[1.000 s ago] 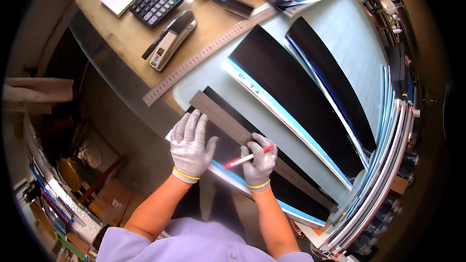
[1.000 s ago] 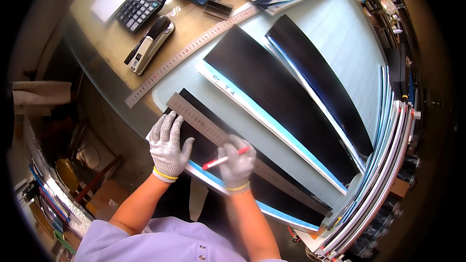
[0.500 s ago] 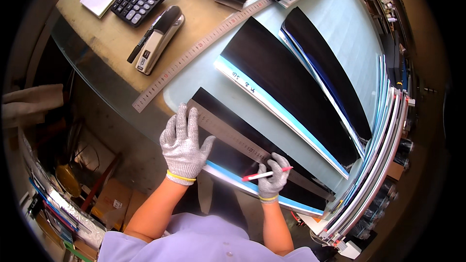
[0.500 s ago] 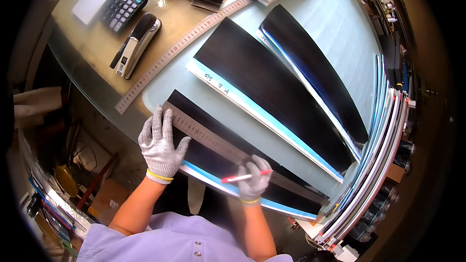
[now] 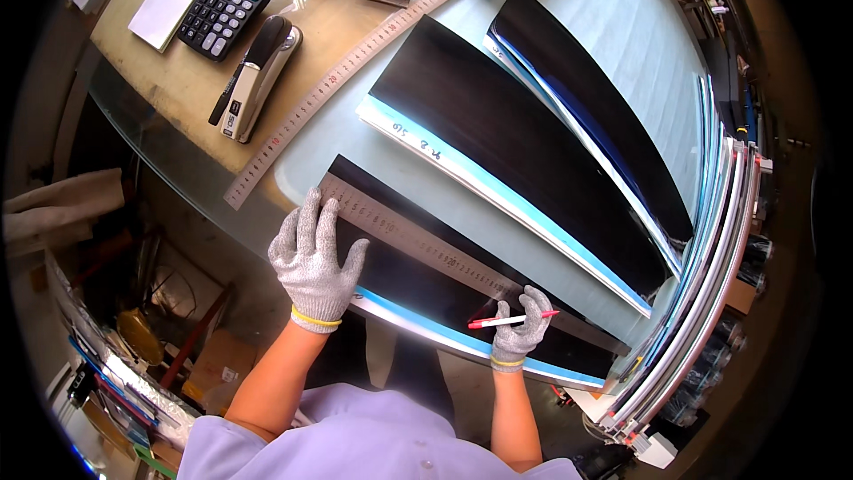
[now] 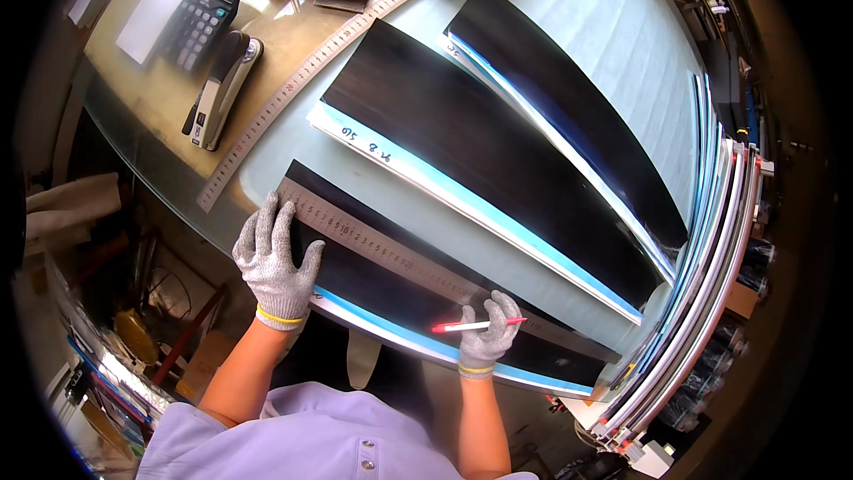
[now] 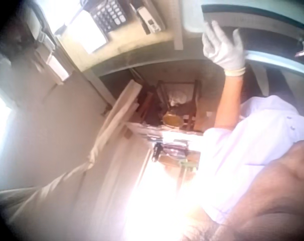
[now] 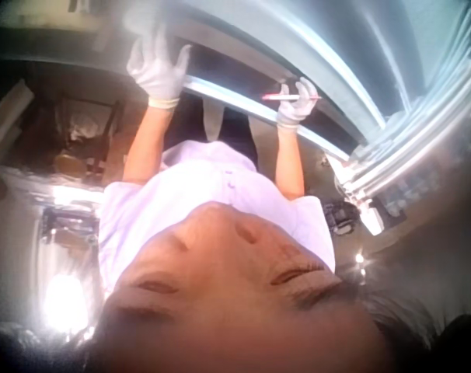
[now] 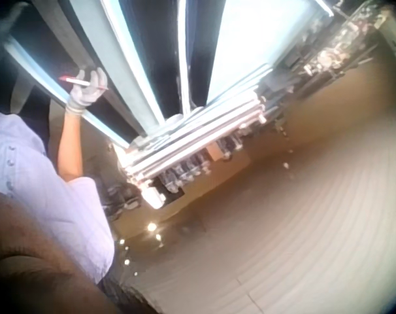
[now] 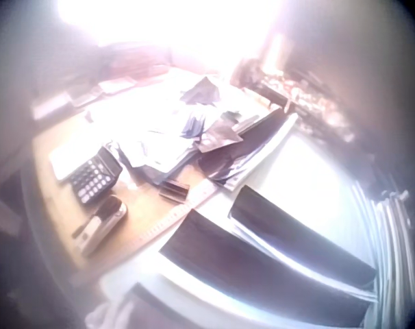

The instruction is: The person measures and marks multiple dark rectangular panels with a red marker using a metal ruler. They repeatedly align the ruler along the edges and draw straight lines on each panel, then reposition the ruler for additional marks.

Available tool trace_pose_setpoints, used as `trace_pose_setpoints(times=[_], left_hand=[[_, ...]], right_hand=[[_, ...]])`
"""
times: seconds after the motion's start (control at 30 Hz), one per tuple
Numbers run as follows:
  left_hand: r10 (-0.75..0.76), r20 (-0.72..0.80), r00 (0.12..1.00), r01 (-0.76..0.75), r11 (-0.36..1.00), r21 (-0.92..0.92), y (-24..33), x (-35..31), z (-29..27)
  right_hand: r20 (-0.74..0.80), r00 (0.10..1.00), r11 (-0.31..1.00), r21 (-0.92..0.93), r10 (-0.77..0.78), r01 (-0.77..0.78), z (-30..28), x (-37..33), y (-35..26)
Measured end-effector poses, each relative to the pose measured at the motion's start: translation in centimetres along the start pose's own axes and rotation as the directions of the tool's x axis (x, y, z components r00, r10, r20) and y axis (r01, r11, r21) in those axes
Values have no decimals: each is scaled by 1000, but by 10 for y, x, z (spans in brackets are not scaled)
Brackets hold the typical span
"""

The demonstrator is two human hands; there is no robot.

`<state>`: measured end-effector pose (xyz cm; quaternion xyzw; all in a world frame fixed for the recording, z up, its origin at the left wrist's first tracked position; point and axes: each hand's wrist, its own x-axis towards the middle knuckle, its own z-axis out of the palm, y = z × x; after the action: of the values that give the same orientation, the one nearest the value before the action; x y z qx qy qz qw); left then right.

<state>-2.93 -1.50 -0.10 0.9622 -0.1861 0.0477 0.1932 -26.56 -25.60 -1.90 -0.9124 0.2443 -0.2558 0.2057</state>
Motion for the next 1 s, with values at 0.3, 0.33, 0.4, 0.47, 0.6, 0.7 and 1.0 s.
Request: trace_pose_setpoints(times=[0.3, 0.33, 0.4, 0.47, 0.6, 0.7, 1.0], left_hand=[[8, 16, 1000, -9, 997, 77, 7, 3, -3], [11, 19, 1000, -13, 997, 74, 7, 3, -3], [18, 27, 999, -20, 998, 67, 6, 4, -4], [24, 33, 999, -27, 996, 85, 6, 4, -3], [5, 64, 998, -12, 994, 110, 8, 5, -4], [1, 69, 998, -11, 989, 146, 10, 6, -6], [28, 57, 998, -39, 978, 204, 11, 8, -4]], right_hand=[[-22, 999, 999, -24, 25, -25, 3, -2, -3], [-22, 999, 999, -24, 25, -25, 3, -1, -3], [-21, 999, 999, -27, 25, -26, 3, -1, -4], [-34, 999, 999, -4, 36, -36, 5, -1, -4], [-29, 999, 999, 0, 39, -39, 5, -1, -5], [-39, 998, 999, 12, 50, -49, 6, -1, -6], [-53, 996, 996, 52, 73, -70, 5, 5, -8]])
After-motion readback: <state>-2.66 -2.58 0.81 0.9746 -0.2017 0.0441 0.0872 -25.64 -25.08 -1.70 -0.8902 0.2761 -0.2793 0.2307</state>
